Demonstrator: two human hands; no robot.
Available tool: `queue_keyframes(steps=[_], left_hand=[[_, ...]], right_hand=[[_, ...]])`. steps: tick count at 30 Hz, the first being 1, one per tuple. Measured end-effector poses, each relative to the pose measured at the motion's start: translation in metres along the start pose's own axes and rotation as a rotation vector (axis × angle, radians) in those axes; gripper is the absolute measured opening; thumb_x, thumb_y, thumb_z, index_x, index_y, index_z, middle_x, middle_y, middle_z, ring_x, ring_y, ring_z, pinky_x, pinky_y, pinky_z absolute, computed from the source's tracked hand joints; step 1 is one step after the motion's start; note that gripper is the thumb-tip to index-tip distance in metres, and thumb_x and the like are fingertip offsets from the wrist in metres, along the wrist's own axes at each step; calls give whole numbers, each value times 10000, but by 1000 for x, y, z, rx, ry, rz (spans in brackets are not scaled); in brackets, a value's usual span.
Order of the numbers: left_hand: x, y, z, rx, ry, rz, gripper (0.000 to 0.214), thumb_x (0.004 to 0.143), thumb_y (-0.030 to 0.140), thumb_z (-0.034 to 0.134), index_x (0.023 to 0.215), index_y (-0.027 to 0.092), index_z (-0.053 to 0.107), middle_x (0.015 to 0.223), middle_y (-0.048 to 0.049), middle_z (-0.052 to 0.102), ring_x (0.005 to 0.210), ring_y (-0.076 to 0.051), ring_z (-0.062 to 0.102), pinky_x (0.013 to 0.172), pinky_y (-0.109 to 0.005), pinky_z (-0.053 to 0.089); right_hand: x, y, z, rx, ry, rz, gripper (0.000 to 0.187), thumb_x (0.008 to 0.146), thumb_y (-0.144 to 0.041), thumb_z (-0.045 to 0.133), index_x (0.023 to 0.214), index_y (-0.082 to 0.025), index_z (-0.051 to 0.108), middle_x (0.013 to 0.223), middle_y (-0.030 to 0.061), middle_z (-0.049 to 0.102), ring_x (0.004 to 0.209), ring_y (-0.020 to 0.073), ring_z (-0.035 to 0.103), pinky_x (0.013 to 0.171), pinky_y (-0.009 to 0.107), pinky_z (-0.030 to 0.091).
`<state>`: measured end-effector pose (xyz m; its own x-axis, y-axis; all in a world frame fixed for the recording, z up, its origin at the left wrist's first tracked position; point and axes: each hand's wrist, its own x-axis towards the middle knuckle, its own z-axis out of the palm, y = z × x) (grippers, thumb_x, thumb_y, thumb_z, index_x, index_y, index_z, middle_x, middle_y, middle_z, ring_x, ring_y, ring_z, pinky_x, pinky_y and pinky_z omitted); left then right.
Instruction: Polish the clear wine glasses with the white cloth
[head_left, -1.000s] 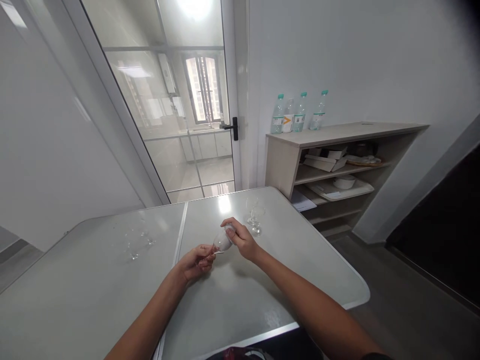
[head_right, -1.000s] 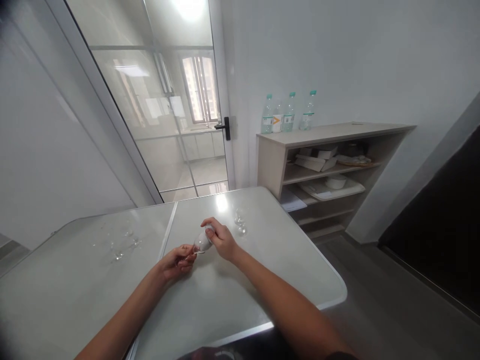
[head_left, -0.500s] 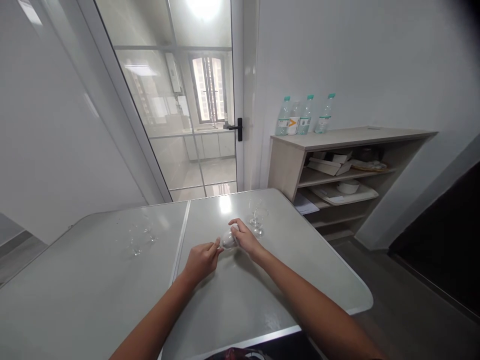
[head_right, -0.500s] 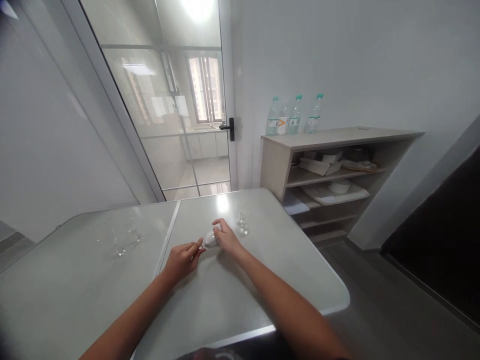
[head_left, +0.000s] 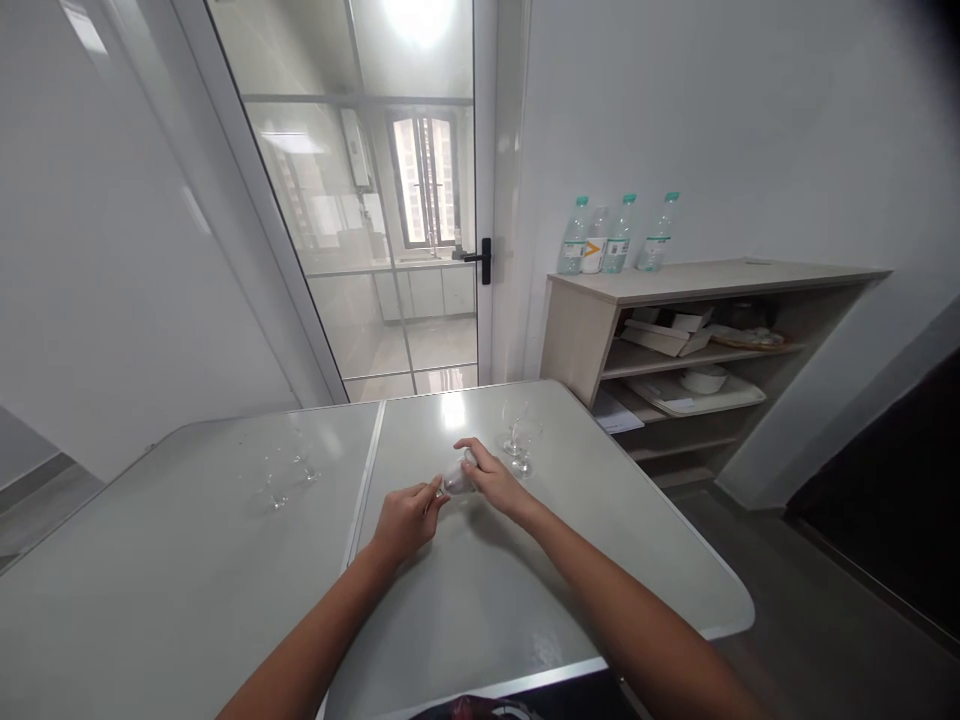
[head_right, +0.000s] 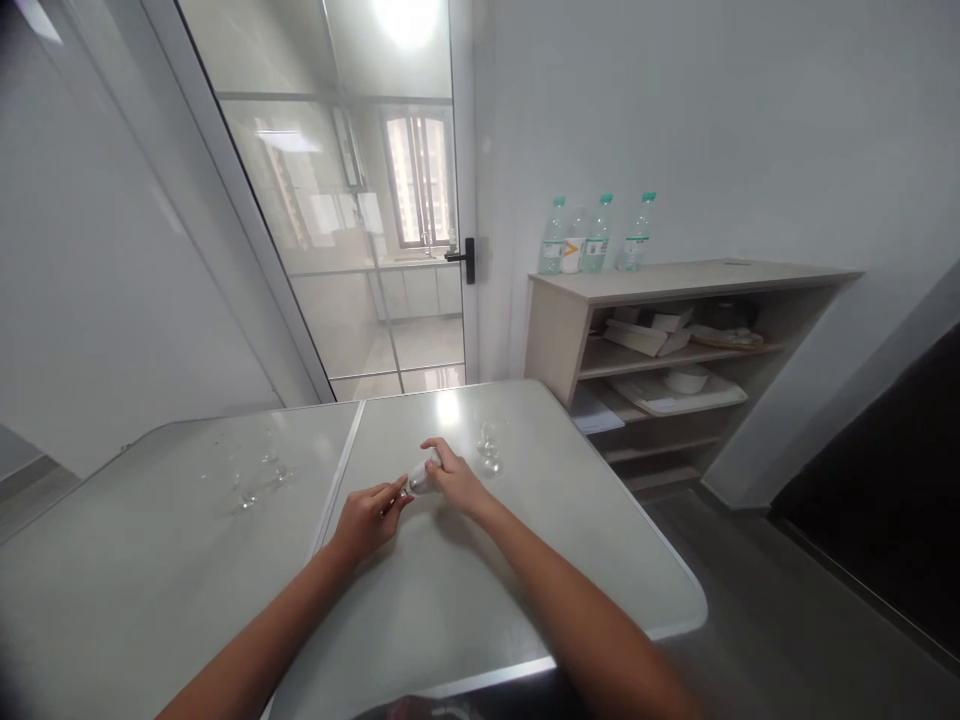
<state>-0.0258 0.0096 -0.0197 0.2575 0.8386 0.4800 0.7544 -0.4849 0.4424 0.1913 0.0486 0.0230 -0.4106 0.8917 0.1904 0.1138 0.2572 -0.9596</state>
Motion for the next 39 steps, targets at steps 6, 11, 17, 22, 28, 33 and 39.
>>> queue_keyframes(steps=[6,11,17,22,28,33,39], left_hand=[[7,5,-5,-350,2,-179,314,874,404,714,1075,185,814,730,-74,736,569,-149,552,617,-276,425],[20,12,-18,-930,-278,-512,465,795,565,772,711,109,746,579,-15,575,430,-62,363,455,-230,281],[20,12,-20,-950,-187,-525,478,760,569,802,741,95,746,623,-17,579,436,-51,357,444,-220,266],[14,14,-15,-627,-64,-371,401,847,509,714,787,120,790,604,-23,604,500,-101,434,499,-236,323],[12,17,-14,-476,-65,-270,313,866,414,685,798,135,809,603,-35,655,549,-135,504,553,-246,357],[17,20,-20,-629,-239,-386,424,841,508,705,697,114,765,550,-26,599,444,-92,408,459,-230,280],[21,17,-26,-818,-340,-440,484,827,564,732,624,125,709,490,1,516,403,-72,378,450,-224,291]], right_hand=[[-2,-7,-12,173,-123,-22,487,953,-541,557,1337,-241,540,780,-37,444,692,150,386,641,263,314],[-2,-11,-15,127,-110,-91,456,977,-592,515,1266,-240,539,743,-44,444,670,152,379,643,271,302],[-3,-7,-9,23,-62,-151,400,1007,-549,498,1269,-248,526,816,-23,532,758,173,461,740,296,369],[-5,-11,-12,97,-71,-79,508,980,-538,546,1404,-263,489,872,-10,524,776,178,463,748,297,379],[-7,-16,-19,146,-236,-35,484,969,-556,545,1354,-262,549,892,0,555,799,179,463,724,283,353],[-5,-12,-21,118,-248,-14,480,954,-578,555,1311,-257,554,819,-27,501,705,154,402,660,268,318],[-3,-9,-21,166,-189,-16,368,972,-556,528,1169,-247,554,713,-59,408,623,136,328,589,259,258]])
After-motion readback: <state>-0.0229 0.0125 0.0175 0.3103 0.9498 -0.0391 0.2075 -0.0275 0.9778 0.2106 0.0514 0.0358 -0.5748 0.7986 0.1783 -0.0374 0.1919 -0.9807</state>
